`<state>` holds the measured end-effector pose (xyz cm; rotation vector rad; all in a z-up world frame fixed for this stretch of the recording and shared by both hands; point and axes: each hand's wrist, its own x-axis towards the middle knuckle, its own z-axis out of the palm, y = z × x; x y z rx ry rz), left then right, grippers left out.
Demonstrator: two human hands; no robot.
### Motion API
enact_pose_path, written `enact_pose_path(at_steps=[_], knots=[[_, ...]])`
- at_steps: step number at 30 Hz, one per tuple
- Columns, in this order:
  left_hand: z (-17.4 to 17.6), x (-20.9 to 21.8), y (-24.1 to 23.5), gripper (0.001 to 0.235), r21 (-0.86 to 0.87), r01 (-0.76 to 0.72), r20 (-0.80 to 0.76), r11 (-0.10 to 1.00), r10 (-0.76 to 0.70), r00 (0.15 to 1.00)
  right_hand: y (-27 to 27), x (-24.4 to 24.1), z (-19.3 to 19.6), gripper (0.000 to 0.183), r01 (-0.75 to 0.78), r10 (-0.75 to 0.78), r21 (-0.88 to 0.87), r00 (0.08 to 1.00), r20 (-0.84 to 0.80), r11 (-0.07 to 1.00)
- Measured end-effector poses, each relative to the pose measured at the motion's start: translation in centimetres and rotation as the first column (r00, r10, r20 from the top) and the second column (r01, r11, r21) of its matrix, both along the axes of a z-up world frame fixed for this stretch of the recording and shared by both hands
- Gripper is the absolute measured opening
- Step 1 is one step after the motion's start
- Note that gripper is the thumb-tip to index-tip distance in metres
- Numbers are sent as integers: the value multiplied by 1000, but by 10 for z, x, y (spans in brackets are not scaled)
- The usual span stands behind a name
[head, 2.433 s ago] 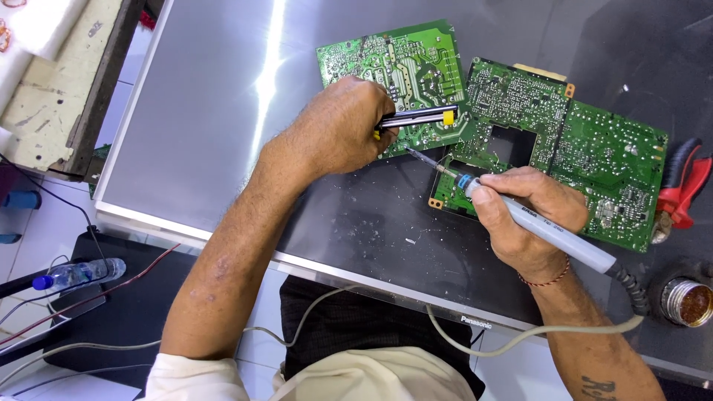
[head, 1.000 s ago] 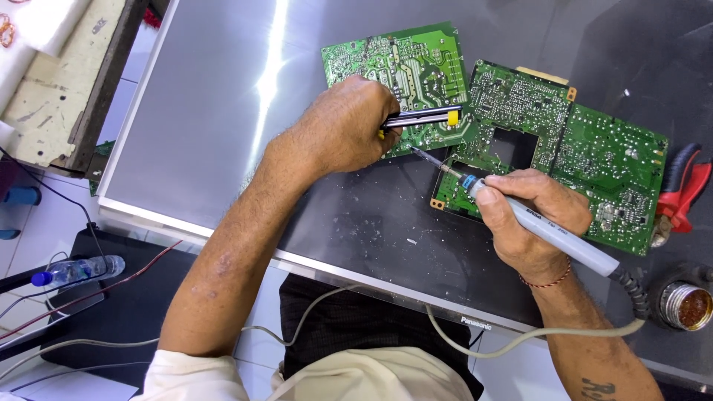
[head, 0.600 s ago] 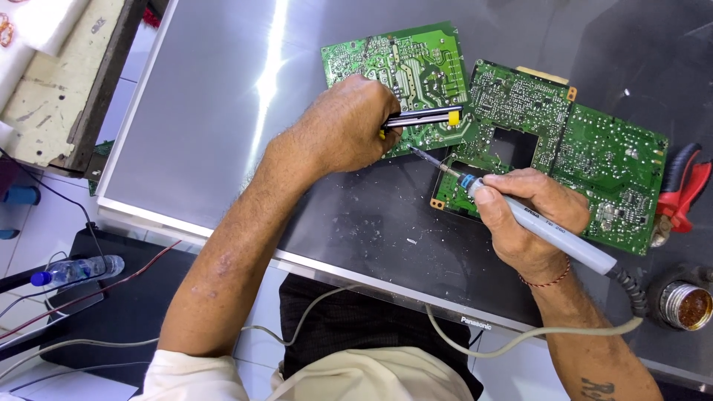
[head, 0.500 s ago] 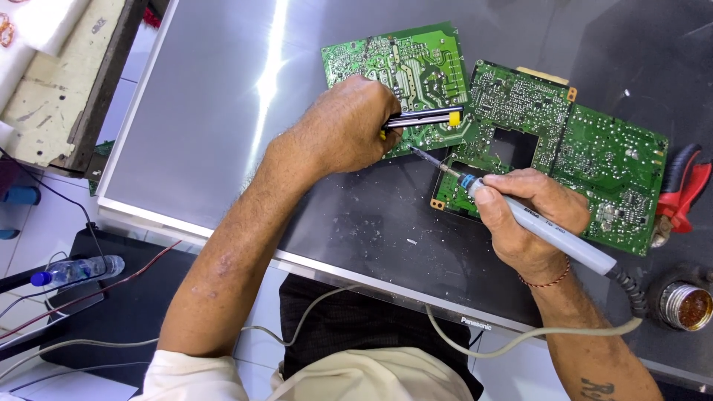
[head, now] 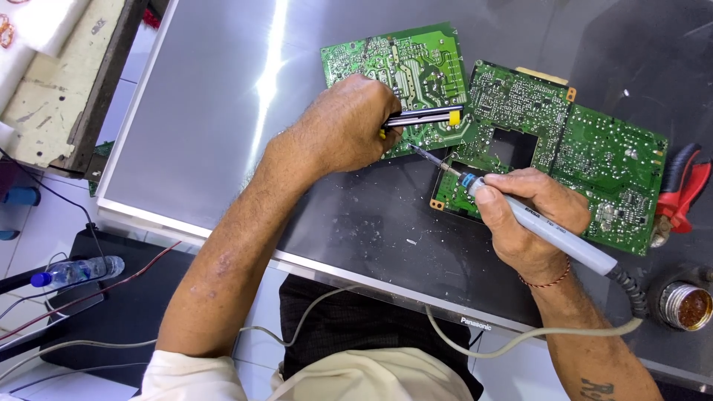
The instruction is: The person uses a soldering iron and solder wire to work on a green circuit board placed on a workbench. They apply heat to specific points on the board while feeding solder wire to create connections, maintaining a steady hand throughout the process.
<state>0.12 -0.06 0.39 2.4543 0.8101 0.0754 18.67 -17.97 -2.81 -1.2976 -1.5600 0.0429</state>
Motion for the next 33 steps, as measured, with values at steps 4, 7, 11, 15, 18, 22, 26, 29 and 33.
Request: enact_pose_path(at_steps=[4,7,11,15,18,22,26,29,33], knots=[[-5,-1,3,17,39,17,2,999,-17,1000,-1,0,3,19,1,-1,-37,1000,5,999],[-7,-1,4,17,89,46,18,995,-48,999,-1,-1,2,18,6,-6,-19,1000,16,1000],[-7,-1,3,13,44,20,22,999,-21,1000,-3,0,3,18,16,-16,-41,1000,22,999],[-7,-1,2,13,57,27,25,998,-29,999,-4,0,1,17,20,-19,-45,1000,20,999],[-7,-1,2,11,52,18,27,998,-19,999,-3,-1,3,18,16,-15,-53,1000,12,998],[-8,-1,2,12,74,30,54,997,-34,998,-4,-1,3,18,13,-14,-58,1000,-5,998],[-7,-3,2,10,44,23,52,999,-26,998,-3,0,1,17,18,-18,-51,1000,13,999],[-3,-6,1,9,32,-7,45,999,5,999,-4,1,-2,17,23,-23,-46,1000,-3,999],[-9,-12,6,18,74,-30,75,997,25,997,-2,-1,1,19,9,-9,-43,1000,5,999]])
